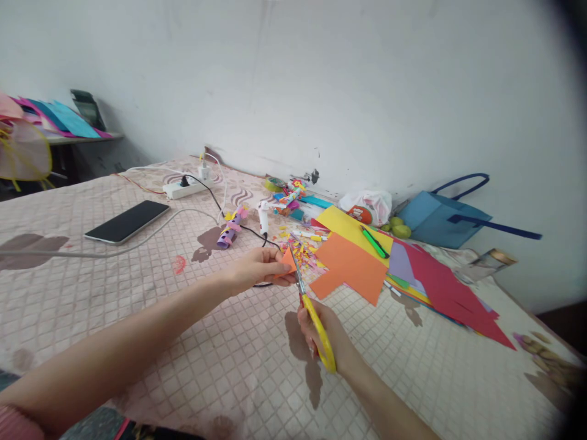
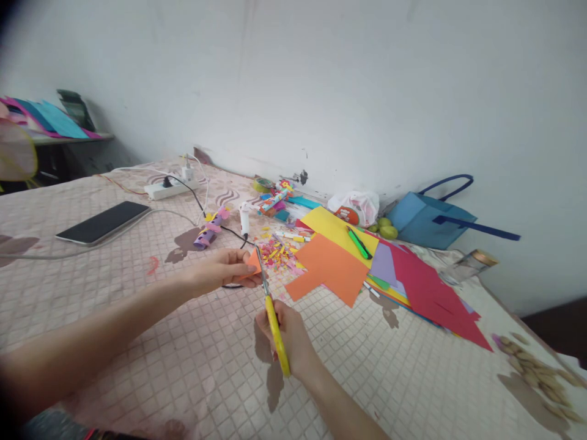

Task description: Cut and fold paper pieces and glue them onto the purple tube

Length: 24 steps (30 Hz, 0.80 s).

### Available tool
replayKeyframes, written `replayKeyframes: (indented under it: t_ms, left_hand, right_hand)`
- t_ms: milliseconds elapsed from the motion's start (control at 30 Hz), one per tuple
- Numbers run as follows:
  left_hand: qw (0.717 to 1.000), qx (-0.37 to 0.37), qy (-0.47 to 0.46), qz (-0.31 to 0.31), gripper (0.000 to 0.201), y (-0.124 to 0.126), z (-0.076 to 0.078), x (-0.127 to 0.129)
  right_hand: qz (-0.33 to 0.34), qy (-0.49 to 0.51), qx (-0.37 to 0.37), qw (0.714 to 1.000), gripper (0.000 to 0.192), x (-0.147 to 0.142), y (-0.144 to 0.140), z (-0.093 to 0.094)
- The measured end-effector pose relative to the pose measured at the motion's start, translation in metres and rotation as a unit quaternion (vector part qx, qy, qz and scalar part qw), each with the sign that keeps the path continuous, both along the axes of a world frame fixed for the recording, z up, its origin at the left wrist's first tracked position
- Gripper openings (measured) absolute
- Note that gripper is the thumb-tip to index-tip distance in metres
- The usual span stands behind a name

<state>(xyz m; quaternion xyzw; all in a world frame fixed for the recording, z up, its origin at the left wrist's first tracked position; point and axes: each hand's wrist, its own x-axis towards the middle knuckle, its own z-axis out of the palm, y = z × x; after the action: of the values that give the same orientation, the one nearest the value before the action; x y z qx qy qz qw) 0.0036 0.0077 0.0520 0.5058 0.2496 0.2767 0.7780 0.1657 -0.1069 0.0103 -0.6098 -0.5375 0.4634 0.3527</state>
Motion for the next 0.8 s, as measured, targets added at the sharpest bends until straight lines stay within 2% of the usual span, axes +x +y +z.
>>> replayKeyframes:
  t_ms: [233, 467, 667, 800]
  left_hand:
    - [0.999, -0.005, 0.021, -0.026, 0.025, -0.005, -0.002, 0.002]
    - [0.997, -0.015, 0.062, -0.050, 0.027, -0.013, -0.019, 0.010]
    - [0.988, 0.010, 0.108, -0.112, 0.027, -0.019, -0.027, 0.015]
    - [0.988, 0.020, 0.106, -0.112, 0.026, -0.020, -0.027, 0.015]
  right_hand:
    - [-0.037, 0.097, 0.003, 0.995, 0.052, 0.004, 0.006, 0.007]
    - [-0.085, 0.209, 0.074, 0.972, 0.027, 0.010, 0.011, 0.009]
    - [-0.107, 0.204, 0.065, 0.971, 0.029, 0.009, 0.011, 0.008]
    - [-0.108, 0.207, 0.061, 0.970, 0.030, 0.010, 0.012, 0.007]
